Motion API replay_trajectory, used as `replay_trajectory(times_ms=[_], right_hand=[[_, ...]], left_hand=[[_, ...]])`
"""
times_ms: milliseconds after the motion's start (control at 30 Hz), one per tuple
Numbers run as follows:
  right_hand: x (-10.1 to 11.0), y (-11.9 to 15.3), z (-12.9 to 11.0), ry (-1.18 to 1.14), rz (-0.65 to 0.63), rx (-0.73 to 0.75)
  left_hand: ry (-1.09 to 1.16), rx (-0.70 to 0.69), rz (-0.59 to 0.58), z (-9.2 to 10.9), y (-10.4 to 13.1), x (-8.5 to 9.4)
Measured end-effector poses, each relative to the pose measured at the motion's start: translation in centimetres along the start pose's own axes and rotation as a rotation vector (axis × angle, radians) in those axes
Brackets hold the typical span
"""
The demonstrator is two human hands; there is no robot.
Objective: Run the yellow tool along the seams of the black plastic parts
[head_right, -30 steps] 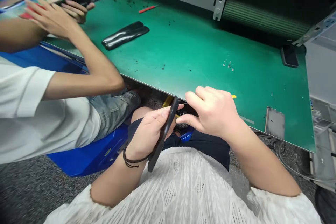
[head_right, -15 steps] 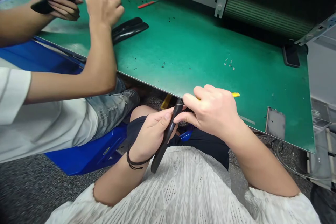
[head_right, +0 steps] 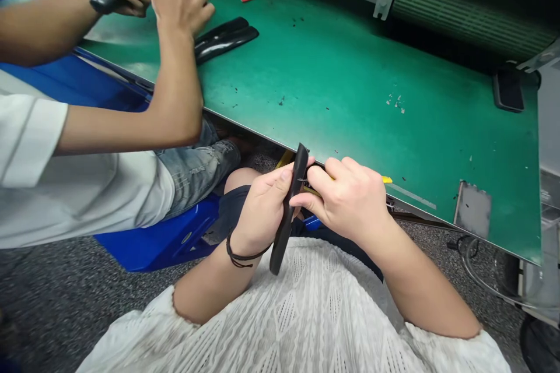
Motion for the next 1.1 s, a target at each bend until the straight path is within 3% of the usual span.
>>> replay_trajectory(times_ms=[400,800,1100], right_hand=[[-0.7,1.5,-2.5,-0.145,-0.095,-0.004],[-0.7,2.5,-2.9,-0.055,-0.022,0.054],[-1.1,3.5,-3.8,-0.115,-0.052,0.052]], left_hand=[[0.073,0.023,0.094,0.7,-1.1,0.0],[0.153,0.095,0.106,0.1,-1.5,-0.6],[0.209,0.098,0.193,0.3,-2.4,-0.3]])
Point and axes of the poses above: each hand's wrist, its own y-axis away from the middle knuckle, its own x-axis out of the back of the hand, z = x × y, the point moved 4 cm from there along -y, towards the middle knuckle, and after that the axes turned 10 degrees about z, right-handed, at the moved point
